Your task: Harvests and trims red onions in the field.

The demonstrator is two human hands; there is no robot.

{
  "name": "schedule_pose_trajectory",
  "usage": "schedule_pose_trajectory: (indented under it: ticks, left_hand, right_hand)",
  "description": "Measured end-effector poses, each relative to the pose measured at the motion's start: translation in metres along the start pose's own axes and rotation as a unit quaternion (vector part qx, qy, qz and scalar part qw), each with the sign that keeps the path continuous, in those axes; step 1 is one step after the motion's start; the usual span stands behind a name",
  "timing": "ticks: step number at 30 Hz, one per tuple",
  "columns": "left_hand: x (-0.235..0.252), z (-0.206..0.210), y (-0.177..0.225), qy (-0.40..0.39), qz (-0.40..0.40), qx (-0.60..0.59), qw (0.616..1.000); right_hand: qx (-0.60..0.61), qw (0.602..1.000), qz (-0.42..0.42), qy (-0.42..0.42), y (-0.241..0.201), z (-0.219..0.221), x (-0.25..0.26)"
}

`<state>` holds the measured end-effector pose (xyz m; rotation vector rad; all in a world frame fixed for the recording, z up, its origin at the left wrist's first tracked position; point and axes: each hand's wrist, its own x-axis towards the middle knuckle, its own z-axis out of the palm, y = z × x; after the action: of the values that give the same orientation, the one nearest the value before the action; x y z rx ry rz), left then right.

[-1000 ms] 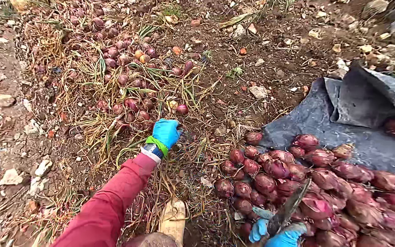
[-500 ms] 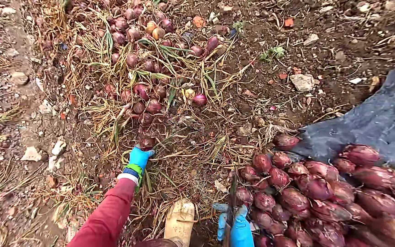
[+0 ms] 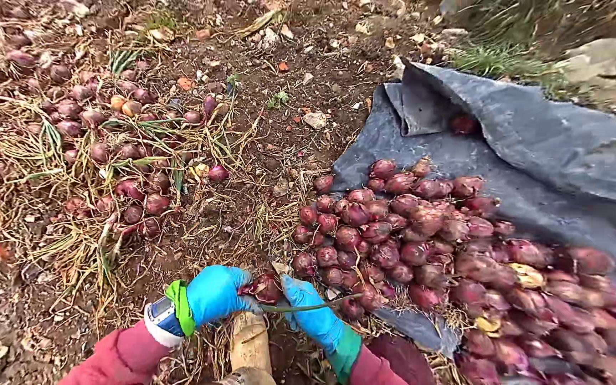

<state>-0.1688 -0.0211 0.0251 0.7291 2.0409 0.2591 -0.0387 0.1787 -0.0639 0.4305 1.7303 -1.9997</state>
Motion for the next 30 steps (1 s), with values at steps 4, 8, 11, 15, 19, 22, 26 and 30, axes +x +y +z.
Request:
schedule_pose_trajectory:
  ticks: [4,8,11,15,19,22,26,30]
  left_hand:
    - [0.012,-0.01,0.02,0.113,-0.025,-0.049,0.992]
    - [0.029,-0.028,0.045,0.133,-0.024,-0.009,0.991]
    - [0.029,-0.015,0.11,-0.05,0.081,0.178,0.979]
    - [0.048,-0.019,0.123,-0.009,0.125,0.125,0.984]
    - [0.05,-0.031,0.088,0.025,0.118,0.071,0.99]
    - [0.055,-0.042,0.014,0.069,0.02,0.0,0.997]
    - [0.035,-0.061,-0.115,0.237,-0.18,-0.152,0.942]
    - [0.035,-0.055,-0.256,0.351,-0.381,-0.087,0.851]
  right_hand:
    - [0.164,0.983,-0.075,0.033,0.005,-0.019,-0.023]
    - [0.139,0.987,-0.038,0.073,0.019,-0.033,-0.042]
    - [-0.01,0.999,-0.013,0.03,0.018,-0.046,-0.057]
    - [-0.015,0.986,-0.072,0.146,0.013,-0.065,-0.071]
    - [-0.016,0.969,-0.112,0.218,0.023,-0.048,-0.046]
    - [0.157,0.957,-0.2,0.136,0.056,-0.055,-0.025]
    - [0.256,0.939,-0.131,0.188,0.031,-0.068,-0.012]
    - [0.201,0.959,-0.039,0.194,0.036,-0.061,-0.011]
